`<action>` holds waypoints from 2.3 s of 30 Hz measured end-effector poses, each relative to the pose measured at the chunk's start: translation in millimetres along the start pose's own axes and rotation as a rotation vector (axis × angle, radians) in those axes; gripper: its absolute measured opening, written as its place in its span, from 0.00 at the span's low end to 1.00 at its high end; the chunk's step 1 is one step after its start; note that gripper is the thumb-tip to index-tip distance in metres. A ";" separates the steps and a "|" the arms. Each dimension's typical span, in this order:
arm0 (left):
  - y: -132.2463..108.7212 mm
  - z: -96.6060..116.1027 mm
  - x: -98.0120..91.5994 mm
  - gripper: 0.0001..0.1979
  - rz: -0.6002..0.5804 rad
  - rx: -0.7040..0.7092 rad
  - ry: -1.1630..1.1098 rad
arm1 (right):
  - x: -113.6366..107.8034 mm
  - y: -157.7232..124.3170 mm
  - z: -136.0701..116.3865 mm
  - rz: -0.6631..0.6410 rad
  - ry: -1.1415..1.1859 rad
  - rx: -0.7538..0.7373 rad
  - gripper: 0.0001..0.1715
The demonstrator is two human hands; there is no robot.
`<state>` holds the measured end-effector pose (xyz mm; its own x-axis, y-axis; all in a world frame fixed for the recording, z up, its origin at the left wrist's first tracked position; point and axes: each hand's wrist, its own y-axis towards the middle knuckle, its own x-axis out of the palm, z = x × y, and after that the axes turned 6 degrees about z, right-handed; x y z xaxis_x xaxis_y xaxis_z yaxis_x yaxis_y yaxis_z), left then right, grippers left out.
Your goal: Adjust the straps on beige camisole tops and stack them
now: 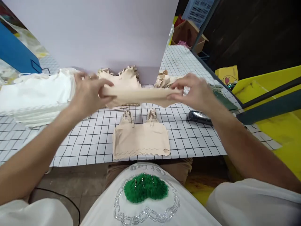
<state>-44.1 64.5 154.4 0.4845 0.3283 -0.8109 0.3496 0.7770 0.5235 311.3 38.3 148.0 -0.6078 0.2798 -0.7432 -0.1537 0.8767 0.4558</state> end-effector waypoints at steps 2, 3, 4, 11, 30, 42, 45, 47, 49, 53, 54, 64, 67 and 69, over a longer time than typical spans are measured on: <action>-40.4 -1.3 30.3 0.04 -0.068 0.022 -0.081 | 25.0 -37.4 12.0 -0.058 0.000 -0.016 0.08; -57.7 -1.3 44.4 0.04 -0.103 0.035 -0.085 | 36.6 -53.0 18.3 -0.086 0.008 -0.036 0.08; -71.9 -0.8 56.5 0.06 -0.119 0.040 -0.068 | 46.5 -65.7 23.9 -0.099 0.013 -0.039 0.09; -116.5 13.6 75.6 0.08 -0.027 0.142 0.128 | 58.7 -107.8 27.3 0.047 0.097 -0.123 0.07; -192.9 -2.2 58.4 0.24 -0.261 0.132 -0.247 | 69.2 -193.2 16.9 -0.337 -0.061 -0.334 0.25; -80.9 -74.1 127.6 0.17 -0.190 0.104 -0.127 | 144.7 -73.9 -35.3 -0.214 0.004 -0.377 0.11; -70.5 -80.7 134.8 0.11 -0.244 0.107 -0.069 | 170.4 -51.7 -41.8 -0.254 -0.030 -0.348 0.11; -67.4 -80.4 134.9 0.09 -0.257 0.094 -0.056 | 185.5 -36.0 -46.9 -0.269 -0.068 -0.307 0.12; -66.3 -76.5 131.6 0.07 -0.250 0.071 -0.054 | 199.7 -20.7 -54.0 -0.279 -0.127 -0.268 0.13; -70.8 -64.8 119.0 0.07 -0.179 0.062 -0.073 | 222.5 -1.4 -66.4 -0.322 -0.195 -0.284 0.11; -73.6 -63.1 115.4 0.08 -0.156 0.069 -0.070 | 225.8 -0.1 -67.1 -0.323 -0.194 -0.301 0.11; -135.1 -74.2 86.3 0.14 -0.001 -0.006 0.135 | 223.0 -15.7 -48.6 -0.151 -0.158 -0.286 0.16; -157.2 -70.1 82.1 0.15 -0.025 -0.016 0.156 | 227.3 -17.4 -48.7 -0.156 -0.142 -0.260 0.16; -169.2 -65.8 80.0 0.16 -0.033 -0.059 0.056 | 229.9 -18.6 -47.4 -0.155 -0.104 -0.250 0.15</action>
<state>-117.2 -5.3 -16.3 0.4272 0.3303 -0.8417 0.3160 0.8176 0.4812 137.5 67.8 -8.2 -0.4810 0.1999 -0.8536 -0.4335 0.7920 0.4298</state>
